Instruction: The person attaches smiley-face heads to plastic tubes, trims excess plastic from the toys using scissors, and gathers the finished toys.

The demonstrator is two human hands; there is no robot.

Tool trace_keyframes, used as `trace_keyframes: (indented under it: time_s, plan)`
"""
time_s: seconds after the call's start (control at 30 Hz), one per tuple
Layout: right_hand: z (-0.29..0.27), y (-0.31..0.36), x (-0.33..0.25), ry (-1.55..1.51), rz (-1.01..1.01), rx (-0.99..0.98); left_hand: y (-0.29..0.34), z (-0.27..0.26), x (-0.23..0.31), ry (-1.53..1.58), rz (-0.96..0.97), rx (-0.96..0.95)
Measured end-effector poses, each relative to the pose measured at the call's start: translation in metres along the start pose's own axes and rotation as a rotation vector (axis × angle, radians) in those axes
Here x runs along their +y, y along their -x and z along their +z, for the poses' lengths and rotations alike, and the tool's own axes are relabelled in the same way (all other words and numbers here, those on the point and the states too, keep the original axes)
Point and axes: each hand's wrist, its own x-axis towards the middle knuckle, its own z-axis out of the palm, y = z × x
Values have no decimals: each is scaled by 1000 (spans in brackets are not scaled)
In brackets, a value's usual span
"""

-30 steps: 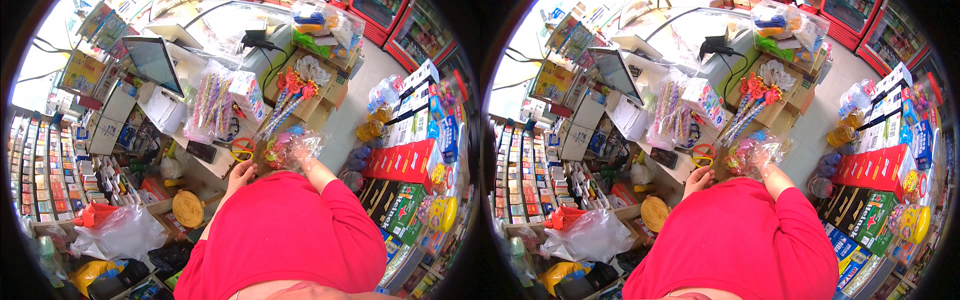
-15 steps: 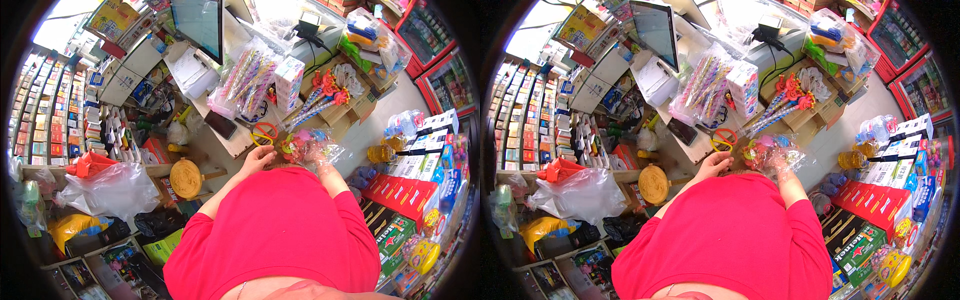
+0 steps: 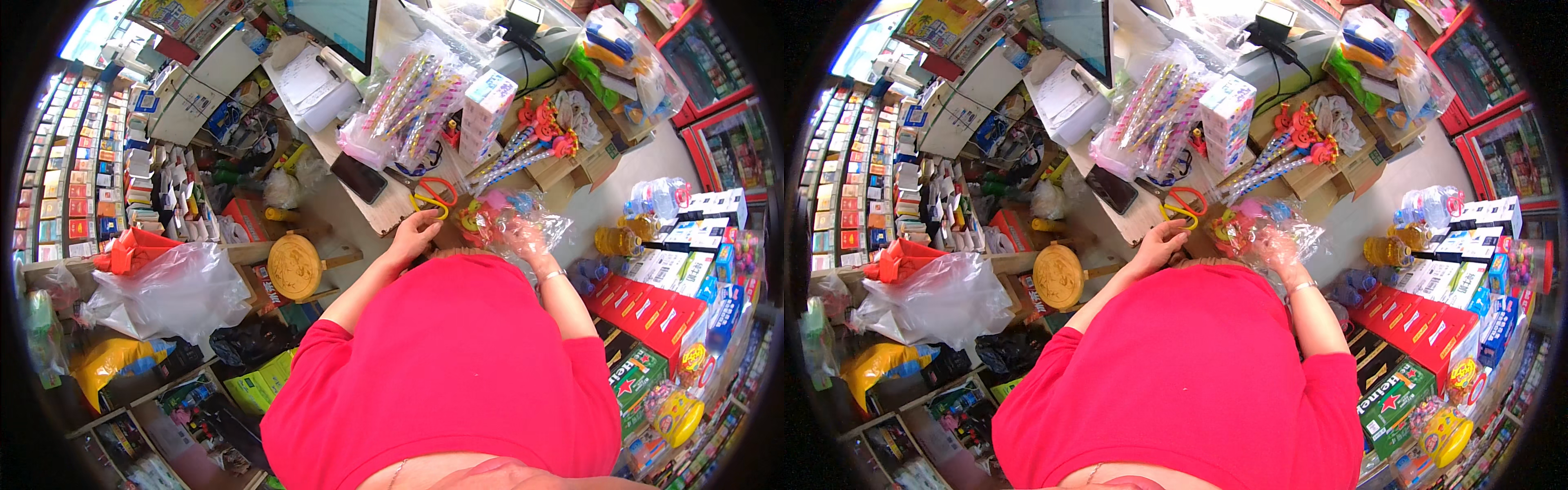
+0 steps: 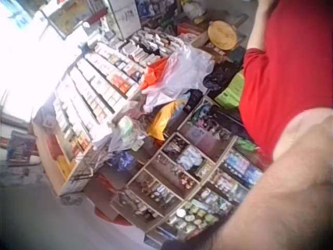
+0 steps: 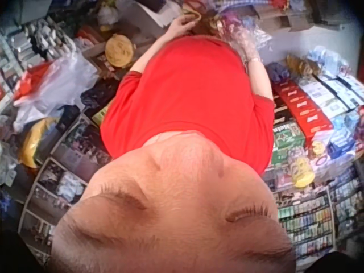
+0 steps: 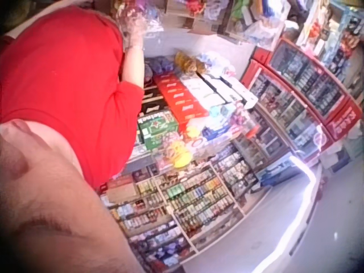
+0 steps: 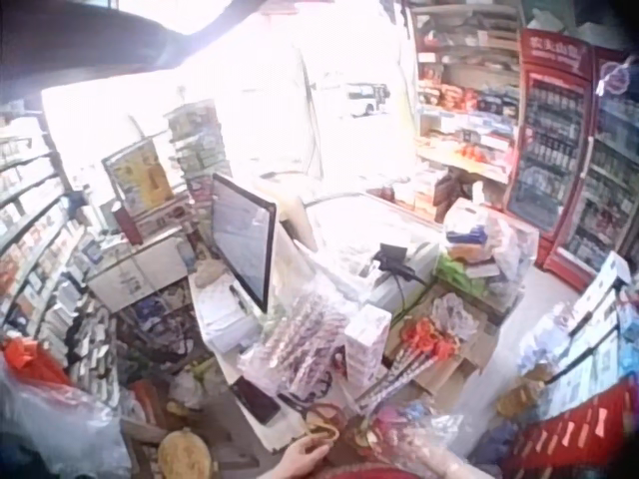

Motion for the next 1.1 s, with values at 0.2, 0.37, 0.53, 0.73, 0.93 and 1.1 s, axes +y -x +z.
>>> trace_keyframes:
  time_s: [0.2, 0.37, 0.53, 0.73, 0.93, 1.1]
  plan:
    - [-30, 39, 16, -525, 133, 111, -7, 0, -1, -79, 22, -17]
    - [-117, 83, -3, -560, 107, 52, -10, 0, -11, -30, 96, -52]
    - [-175, 121, -59, -1085, -61, 108, 2, 21, 47, -9, 360, -273]
    - [-122, 62, -148, -1170, -68, -96, 7, 51, 89, -422, 917, -296]
    - [-75, 6, -192, -1166, -106, -367, -9, 17, 24, -133, 578, -129]
    - [-46, -62, -207, -1119, 121, -222, 23, -16, 21, 382, 393, 190]
